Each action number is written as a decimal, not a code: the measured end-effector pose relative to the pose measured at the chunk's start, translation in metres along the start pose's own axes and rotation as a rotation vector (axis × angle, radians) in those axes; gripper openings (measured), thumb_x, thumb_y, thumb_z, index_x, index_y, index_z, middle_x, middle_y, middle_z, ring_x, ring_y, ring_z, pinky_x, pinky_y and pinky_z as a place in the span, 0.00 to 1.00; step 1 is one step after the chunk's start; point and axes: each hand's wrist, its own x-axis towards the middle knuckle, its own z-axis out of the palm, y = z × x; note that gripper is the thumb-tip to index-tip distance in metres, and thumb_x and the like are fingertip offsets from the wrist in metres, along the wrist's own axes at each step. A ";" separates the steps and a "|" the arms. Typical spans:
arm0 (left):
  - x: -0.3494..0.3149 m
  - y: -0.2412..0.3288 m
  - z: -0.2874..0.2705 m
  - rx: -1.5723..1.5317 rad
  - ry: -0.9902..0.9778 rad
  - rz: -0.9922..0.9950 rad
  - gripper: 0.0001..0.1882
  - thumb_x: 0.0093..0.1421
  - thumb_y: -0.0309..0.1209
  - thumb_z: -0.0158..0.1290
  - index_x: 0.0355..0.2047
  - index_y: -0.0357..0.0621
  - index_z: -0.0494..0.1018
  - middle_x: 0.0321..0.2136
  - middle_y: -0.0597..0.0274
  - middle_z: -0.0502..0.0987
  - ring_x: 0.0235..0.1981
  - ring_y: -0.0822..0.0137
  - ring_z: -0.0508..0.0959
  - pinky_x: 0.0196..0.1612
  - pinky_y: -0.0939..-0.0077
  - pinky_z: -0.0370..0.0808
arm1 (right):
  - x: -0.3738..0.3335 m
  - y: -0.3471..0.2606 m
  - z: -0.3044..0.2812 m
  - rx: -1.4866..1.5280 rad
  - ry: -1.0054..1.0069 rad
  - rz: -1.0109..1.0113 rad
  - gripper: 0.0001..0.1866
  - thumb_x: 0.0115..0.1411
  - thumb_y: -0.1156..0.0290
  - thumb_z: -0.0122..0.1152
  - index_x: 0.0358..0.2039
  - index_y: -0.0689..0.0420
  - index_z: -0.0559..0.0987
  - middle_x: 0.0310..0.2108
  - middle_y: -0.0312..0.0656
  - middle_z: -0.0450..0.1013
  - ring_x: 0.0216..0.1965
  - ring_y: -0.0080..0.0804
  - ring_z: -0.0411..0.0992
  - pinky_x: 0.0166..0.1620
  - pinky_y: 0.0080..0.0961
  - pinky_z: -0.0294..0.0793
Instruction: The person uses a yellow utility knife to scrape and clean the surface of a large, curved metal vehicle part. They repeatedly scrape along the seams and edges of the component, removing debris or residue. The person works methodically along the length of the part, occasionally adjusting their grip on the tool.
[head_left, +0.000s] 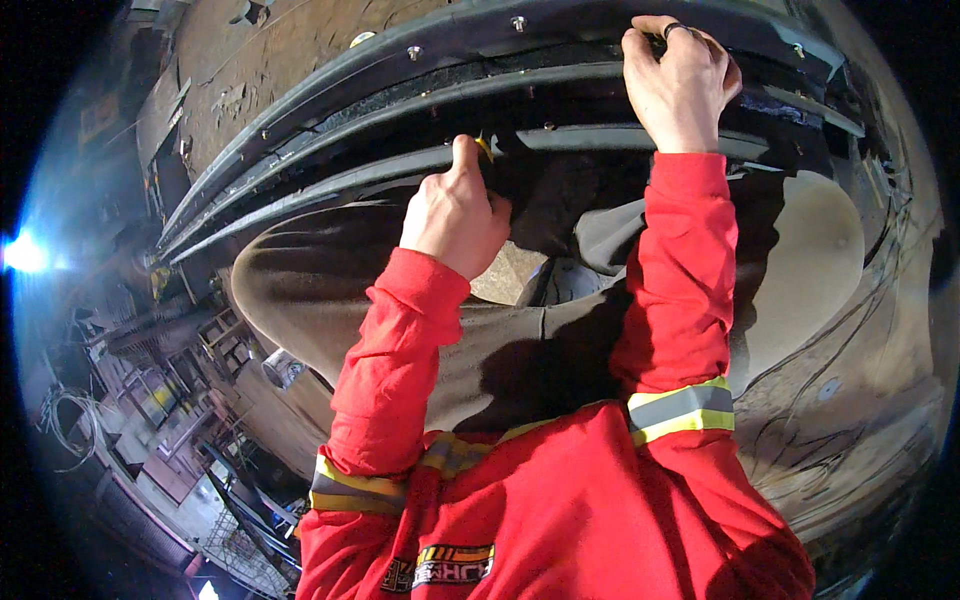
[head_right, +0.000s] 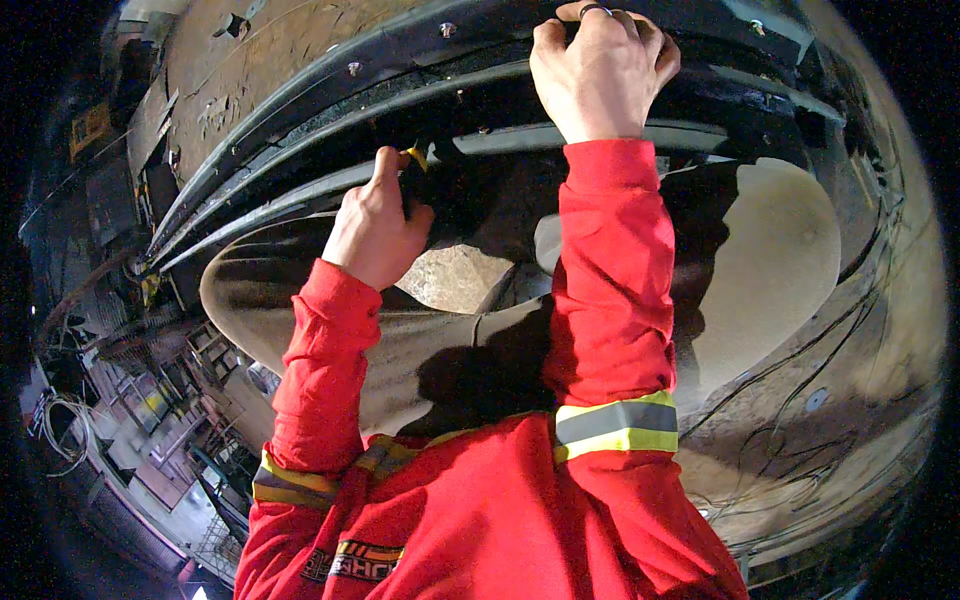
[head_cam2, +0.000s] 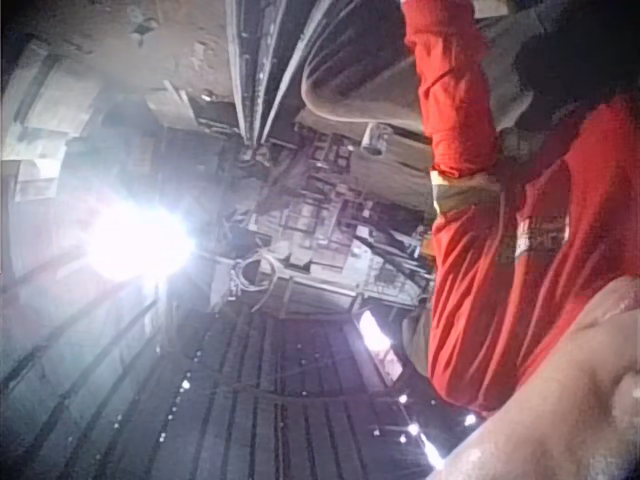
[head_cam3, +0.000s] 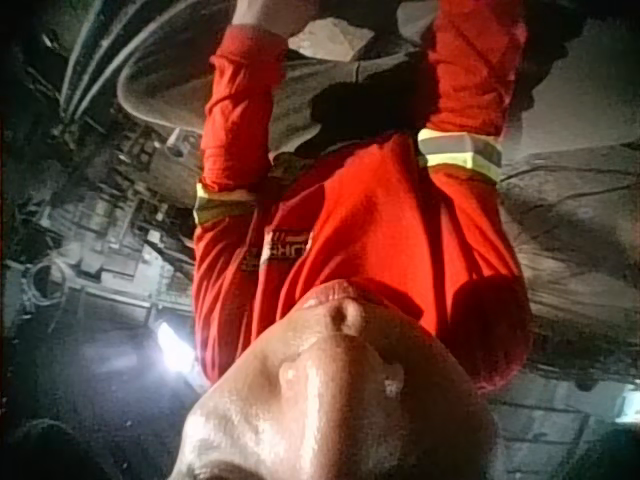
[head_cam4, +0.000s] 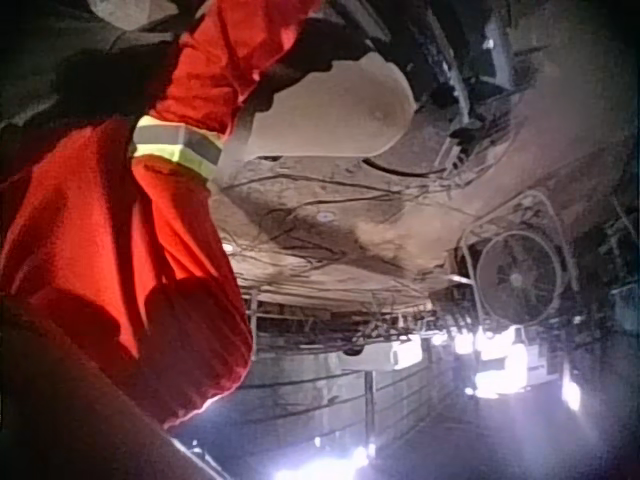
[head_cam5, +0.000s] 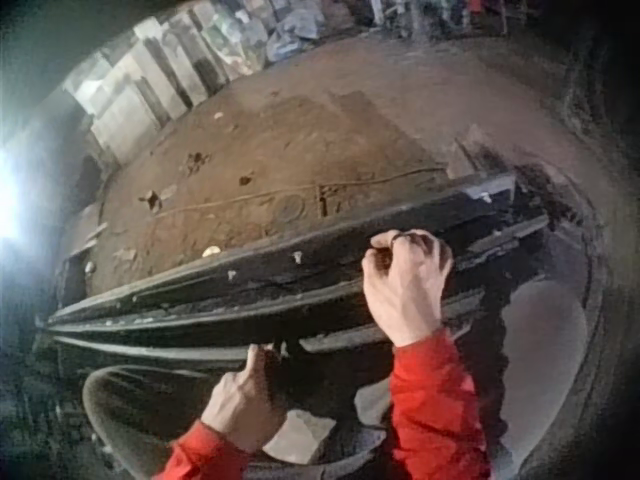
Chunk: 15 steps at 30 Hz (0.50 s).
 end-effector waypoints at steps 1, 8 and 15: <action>-0.001 -0.001 0.003 -0.007 0.026 0.023 0.21 0.49 0.26 0.53 0.41 0.33 0.58 0.20 0.39 0.75 0.26 0.40 0.78 0.29 0.52 0.76 | -0.001 0.001 0.001 -0.008 0.011 -0.012 0.10 0.54 0.59 0.60 0.33 0.46 0.83 0.34 0.38 0.79 0.48 0.40 0.71 0.57 0.45 0.56; -0.011 -0.002 0.009 -0.027 0.056 0.033 0.22 0.49 0.26 0.53 0.42 0.34 0.58 0.17 0.42 0.74 0.23 0.42 0.77 0.26 0.53 0.76 | 0.000 0.000 -0.001 -0.029 -0.059 0.008 0.11 0.55 0.57 0.59 0.35 0.45 0.83 0.36 0.41 0.78 0.50 0.40 0.69 0.58 0.44 0.54; -0.015 -0.004 0.019 -0.079 0.092 0.005 0.22 0.50 0.25 0.53 0.43 0.35 0.58 0.17 0.42 0.74 0.21 0.42 0.77 0.24 0.53 0.76 | 0.001 0.003 0.003 -0.039 -0.047 0.004 0.11 0.55 0.56 0.59 0.35 0.43 0.83 0.35 0.40 0.78 0.50 0.40 0.69 0.58 0.44 0.54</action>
